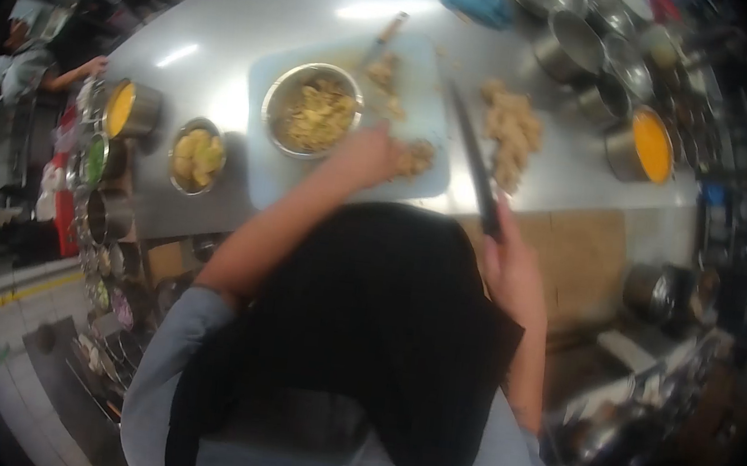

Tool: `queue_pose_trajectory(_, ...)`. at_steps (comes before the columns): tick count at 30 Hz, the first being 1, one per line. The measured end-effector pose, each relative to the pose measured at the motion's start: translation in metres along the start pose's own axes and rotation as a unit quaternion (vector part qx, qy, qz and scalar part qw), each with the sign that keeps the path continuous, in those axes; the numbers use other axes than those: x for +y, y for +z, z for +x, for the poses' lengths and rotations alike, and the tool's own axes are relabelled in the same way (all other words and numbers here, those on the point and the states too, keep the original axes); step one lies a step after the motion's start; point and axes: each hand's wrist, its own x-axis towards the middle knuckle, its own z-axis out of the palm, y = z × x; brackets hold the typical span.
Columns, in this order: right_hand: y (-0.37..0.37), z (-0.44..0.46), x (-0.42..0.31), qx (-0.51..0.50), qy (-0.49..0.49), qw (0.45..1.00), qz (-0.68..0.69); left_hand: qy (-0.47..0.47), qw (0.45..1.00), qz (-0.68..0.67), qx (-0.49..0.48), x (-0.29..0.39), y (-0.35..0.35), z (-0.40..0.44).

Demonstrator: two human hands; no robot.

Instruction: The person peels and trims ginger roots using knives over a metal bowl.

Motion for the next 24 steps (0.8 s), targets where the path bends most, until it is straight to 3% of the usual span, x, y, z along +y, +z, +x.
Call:
queue_pose_trajectory(2, -0.001, -0.004, 0.002, -0.035, 0.014, 0.999, -0.025, -0.044, 0.997, -0.06, 0.016, -0.015, 0.014, 0.0)
queue_pose_trajectory(4, 0.004, -0.008, 0.009, -0.051, -0.01, 0.998, -0.042, -0.014, 0.997, -0.056, 0.045, -0.024, 0.021, -0.008)
queue_pose_trajectory(9, 0.005, -0.016, 0.014, -0.137, 0.05, 0.988, -0.052, 0.001, 0.988, -0.072, 0.134, -0.022, 0.036, -0.019)
queue_pose_trajectory(24, 0.002, -0.007, 0.007, -0.209, 0.027, 0.973, -0.092, 0.01, 0.986, -0.083, 0.144, -0.035, 0.053, -0.004)
